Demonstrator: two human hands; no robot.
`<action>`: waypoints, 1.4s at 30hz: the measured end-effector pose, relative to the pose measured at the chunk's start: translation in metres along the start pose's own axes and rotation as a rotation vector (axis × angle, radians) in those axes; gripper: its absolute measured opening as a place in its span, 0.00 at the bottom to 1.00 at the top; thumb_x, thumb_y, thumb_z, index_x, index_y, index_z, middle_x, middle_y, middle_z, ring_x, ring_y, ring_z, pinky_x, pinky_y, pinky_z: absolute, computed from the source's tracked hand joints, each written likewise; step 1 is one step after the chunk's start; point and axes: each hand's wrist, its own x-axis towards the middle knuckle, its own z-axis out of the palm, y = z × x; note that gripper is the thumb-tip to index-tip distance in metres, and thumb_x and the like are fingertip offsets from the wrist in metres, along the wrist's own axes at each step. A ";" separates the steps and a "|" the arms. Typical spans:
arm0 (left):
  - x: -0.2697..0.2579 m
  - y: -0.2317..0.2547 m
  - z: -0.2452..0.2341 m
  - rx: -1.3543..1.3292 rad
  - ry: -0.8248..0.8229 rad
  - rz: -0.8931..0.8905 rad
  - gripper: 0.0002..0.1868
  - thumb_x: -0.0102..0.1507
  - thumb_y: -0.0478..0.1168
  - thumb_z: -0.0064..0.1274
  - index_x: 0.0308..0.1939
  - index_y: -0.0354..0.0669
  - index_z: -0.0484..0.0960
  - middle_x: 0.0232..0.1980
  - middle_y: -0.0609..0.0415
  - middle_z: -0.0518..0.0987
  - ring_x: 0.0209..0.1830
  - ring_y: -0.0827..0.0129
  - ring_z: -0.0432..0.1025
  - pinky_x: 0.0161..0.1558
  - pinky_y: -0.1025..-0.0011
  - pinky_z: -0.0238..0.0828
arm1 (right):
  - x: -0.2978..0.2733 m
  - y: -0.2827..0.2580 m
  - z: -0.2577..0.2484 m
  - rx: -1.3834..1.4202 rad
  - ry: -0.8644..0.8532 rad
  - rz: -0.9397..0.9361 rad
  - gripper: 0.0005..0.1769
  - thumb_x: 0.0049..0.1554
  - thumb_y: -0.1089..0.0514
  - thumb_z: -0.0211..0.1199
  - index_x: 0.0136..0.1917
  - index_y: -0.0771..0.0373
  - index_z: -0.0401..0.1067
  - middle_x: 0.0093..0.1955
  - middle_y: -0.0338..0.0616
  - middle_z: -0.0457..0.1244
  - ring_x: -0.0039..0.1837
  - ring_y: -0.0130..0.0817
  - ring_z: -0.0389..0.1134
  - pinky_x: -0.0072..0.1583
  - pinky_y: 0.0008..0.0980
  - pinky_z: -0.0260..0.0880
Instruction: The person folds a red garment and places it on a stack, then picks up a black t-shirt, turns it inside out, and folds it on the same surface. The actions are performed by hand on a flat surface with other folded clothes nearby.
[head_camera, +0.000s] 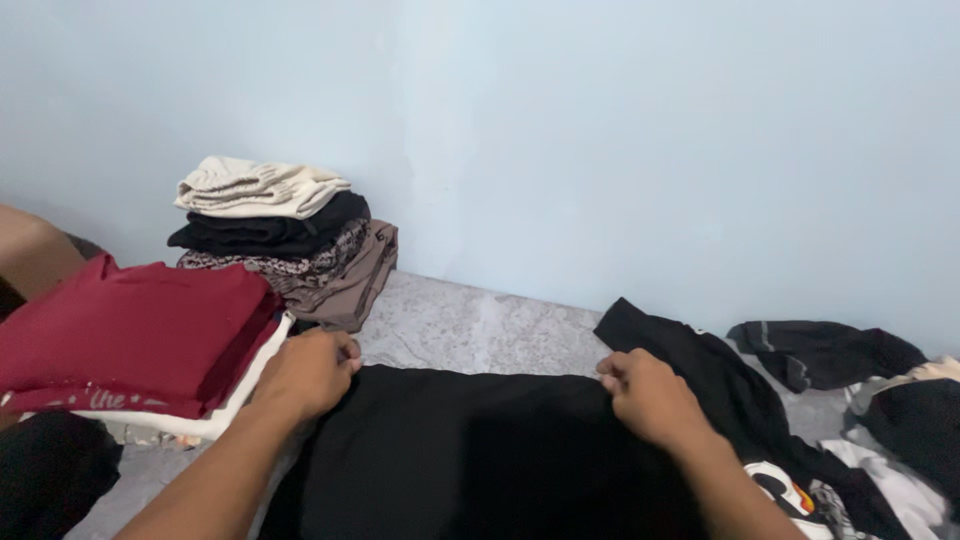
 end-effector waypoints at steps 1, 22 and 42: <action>0.004 -0.002 0.003 -0.026 0.024 0.048 0.12 0.62 0.43 0.54 0.48 0.51 0.86 0.56 0.47 0.83 0.59 0.53 0.76 0.61 0.60 0.71 | 0.003 0.004 -0.001 0.044 -0.070 0.011 0.14 0.56 0.49 0.65 0.56 0.51 0.78 0.53 0.44 0.71 0.58 0.44 0.73 0.59 0.42 0.71; 0.021 -0.007 0.011 -0.410 0.316 -0.064 0.12 0.65 0.45 0.55 0.48 0.44 0.81 0.47 0.40 0.84 0.51 0.46 0.78 0.53 0.55 0.71 | 0.039 0.062 -0.041 -0.232 -0.310 0.134 0.21 0.61 0.41 0.56 0.58 0.53 0.79 0.58 0.49 0.70 0.65 0.48 0.70 0.66 0.46 0.68; 0.035 0.036 0.010 -0.140 0.636 0.119 0.16 0.66 0.37 0.50 0.54 0.40 0.65 0.56 0.32 0.71 0.45 0.29 0.73 0.47 0.41 0.70 | 0.055 0.060 -0.003 0.053 0.513 -0.009 0.21 0.54 0.57 0.66 0.59 0.64 0.71 0.62 0.63 0.61 0.59 0.63 0.66 0.59 0.51 0.68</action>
